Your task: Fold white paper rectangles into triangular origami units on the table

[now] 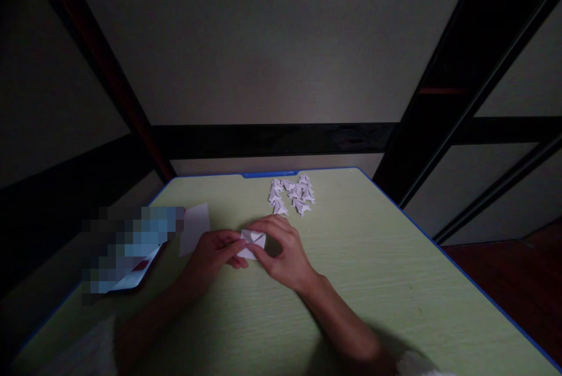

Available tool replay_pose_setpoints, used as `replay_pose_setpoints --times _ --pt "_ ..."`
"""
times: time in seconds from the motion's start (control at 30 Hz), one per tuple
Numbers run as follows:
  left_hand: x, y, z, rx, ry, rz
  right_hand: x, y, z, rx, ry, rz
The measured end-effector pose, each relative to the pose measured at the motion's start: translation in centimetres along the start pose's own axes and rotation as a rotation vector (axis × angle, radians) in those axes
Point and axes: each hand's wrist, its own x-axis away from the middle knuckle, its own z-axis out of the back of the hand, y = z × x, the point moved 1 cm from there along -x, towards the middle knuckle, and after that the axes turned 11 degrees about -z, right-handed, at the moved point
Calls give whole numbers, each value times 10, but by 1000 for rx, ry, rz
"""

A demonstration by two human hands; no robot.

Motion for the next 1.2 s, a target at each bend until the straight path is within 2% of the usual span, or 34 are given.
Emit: replay_pose_setpoints --times 0.27,0.63,1.2 --pt "0 1 0 -21 20 2 0 1 1 1 -34 -2" --pt "0 0 0 -6 38 -3 4 0 0 46 64 45" --pt "0 -1 0 -27 58 -30 5 -1 0 66 56 64"
